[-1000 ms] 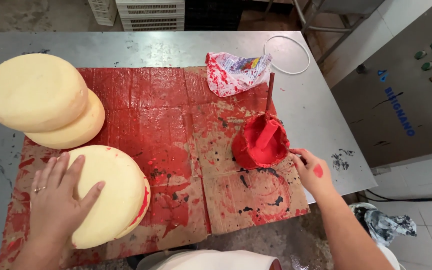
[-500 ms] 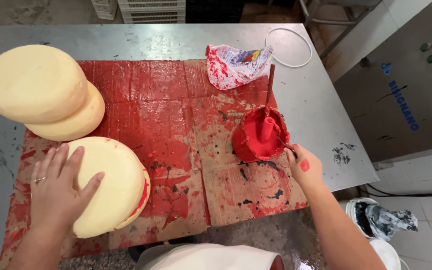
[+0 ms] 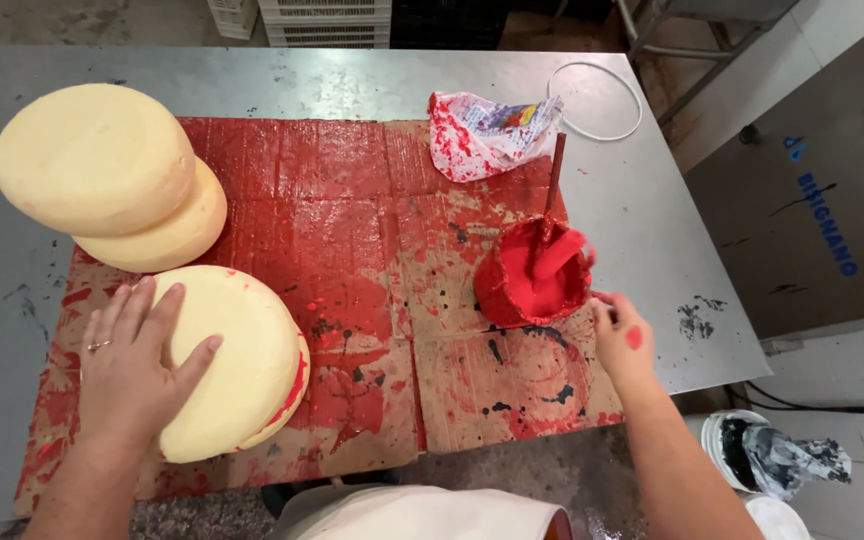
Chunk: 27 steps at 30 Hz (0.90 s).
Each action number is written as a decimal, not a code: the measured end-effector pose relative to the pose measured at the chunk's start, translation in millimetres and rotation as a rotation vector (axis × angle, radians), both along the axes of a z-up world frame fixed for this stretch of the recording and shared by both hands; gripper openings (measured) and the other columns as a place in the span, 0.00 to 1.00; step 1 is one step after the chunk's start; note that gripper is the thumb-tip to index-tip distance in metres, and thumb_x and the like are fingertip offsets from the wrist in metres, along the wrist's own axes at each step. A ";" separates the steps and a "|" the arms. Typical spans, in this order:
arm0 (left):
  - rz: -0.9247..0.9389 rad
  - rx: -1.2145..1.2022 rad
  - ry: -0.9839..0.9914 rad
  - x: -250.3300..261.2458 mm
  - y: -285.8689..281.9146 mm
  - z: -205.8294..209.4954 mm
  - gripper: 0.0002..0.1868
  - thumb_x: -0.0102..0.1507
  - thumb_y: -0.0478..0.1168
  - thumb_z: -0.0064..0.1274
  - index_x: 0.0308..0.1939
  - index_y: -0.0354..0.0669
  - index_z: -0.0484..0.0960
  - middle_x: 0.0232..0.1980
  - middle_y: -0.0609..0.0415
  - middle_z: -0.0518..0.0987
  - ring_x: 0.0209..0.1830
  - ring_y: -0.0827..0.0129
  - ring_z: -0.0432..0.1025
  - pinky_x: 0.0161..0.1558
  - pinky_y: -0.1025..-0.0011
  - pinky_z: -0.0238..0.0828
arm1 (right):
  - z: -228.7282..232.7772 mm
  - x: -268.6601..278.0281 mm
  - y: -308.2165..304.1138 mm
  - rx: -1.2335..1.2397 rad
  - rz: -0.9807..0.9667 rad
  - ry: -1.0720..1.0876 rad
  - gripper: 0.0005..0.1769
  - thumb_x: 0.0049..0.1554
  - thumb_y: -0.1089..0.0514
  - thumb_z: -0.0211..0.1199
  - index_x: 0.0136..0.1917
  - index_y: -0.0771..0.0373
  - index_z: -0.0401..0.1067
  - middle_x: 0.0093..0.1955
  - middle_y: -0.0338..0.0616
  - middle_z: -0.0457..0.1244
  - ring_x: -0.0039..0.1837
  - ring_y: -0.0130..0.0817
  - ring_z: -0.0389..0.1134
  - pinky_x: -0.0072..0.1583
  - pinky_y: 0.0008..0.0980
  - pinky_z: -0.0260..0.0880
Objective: Applying red wax coating to cheese wheels using a roller and brush, then placing them in a storage crate.
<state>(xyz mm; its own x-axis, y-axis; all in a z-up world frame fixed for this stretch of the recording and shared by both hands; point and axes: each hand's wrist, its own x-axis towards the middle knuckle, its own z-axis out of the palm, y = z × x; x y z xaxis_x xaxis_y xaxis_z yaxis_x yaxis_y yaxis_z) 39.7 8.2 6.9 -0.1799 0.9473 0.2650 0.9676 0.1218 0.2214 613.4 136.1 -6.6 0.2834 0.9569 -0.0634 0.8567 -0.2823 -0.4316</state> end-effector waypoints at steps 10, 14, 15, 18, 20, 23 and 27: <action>0.001 -0.038 -0.039 0.4 0.8 4.8 0.40 0.63 0.69 0.40 0.75 0.58 0.70 0.82 0.48 0.63 0.84 0.55 0.51 0.81 0.54 0.37 | -39.2 17.1 -17.7 -0.030 -0.392 1.333 0.07 0.68 0.53 0.54 0.54 0.58 0.67 0.32 0.40 0.55 0.26 0.22 0.46 0.30 0.19 0.45; -0.004 -0.017 -0.023 -1.0 0.9 2.2 0.40 0.63 0.69 0.41 0.74 0.57 0.71 0.82 0.48 0.64 0.84 0.55 0.52 0.80 0.52 0.39 | -33.9 -2.8 -28.8 -0.122 -0.449 1.715 0.05 0.66 0.54 0.55 0.55 0.53 0.68 0.32 0.33 0.53 0.25 0.13 0.43 0.28 0.12 0.42; -0.006 -0.017 -0.023 -0.5 1.5 2.3 0.40 0.63 0.69 0.41 0.74 0.57 0.71 0.82 0.48 0.64 0.84 0.55 0.52 0.80 0.52 0.39 | -41.6 -0.8 -28.0 -0.121 -0.450 1.716 0.05 0.66 0.54 0.55 0.55 0.53 0.68 0.32 0.33 0.53 0.25 0.13 0.43 0.28 0.12 0.42; 0.005 -0.030 -0.012 0.1 0.9 1.9 0.40 0.63 0.69 0.41 0.74 0.57 0.71 0.81 0.48 0.65 0.83 0.53 0.53 0.80 0.50 0.40 | -64.1 3.3 -24.3 -0.220 -0.422 1.969 0.09 0.66 0.53 0.55 0.58 0.56 0.68 0.31 0.32 0.54 0.25 0.13 0.46 0.28 0.13 0.44; -0.007 0.018 0.008 -0.6 -0.3 0.6 0.39 0.63 0.67 0.43 0.74 0.55 0.73 0.81 0.48 0.66 0.83 0.55 0.54 0.80 0.51 0.41 | -76.5 4.1 -18.4 -0.303 -0.440 2.119 0.10 0.69 0.51 0.51 0.59 0.55 0.68 0.32 0.33 0.57 0.25 0.12 0.47 0.26 0.13 0.46; 0.023 -0.094 -0.005 -0.1 5.7 4.8 0.41 0.63 0.70 0.41 0.75 0.56 0.69 0.81 0.47 0.63 0.83 0.53 0.50 0.79 0.53 0.38 | -87.4 7.0 -13.9 -0.316 -0.448 2.117 0.09 0.67 0.52 0.54 0.58 0.55 0.70 0.33 0.35 0.57 0.25 0.11 0.47 0.27 0.12 0.43; 0.054 -0.042 0.004 0.5 8.5 0.3 0.43 0.63 0.72 0.40 0.74 0.54 0.70 0.80 0.47 0.65 0.82 0.53 0.53 0.79 0.54 0.40 | -59.1 -9.6 -20.9 -0.300 -0.245 1.907 0.10 0.64 0.53 0.58 0.56 0.58 0.69 0.33 0.39 0.59 0.24 0.12 0.44 0.26 0.13 0.38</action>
<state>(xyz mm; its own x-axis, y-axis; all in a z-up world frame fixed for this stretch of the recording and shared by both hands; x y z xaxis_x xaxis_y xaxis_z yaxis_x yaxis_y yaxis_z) 40.2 16.7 7.2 -0.2298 0.9465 0.2264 0.9602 0.1826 0.2113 603.8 115.3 -65.7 -0.2398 0.8152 -0.5272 -0.6662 -0.5332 -0.5215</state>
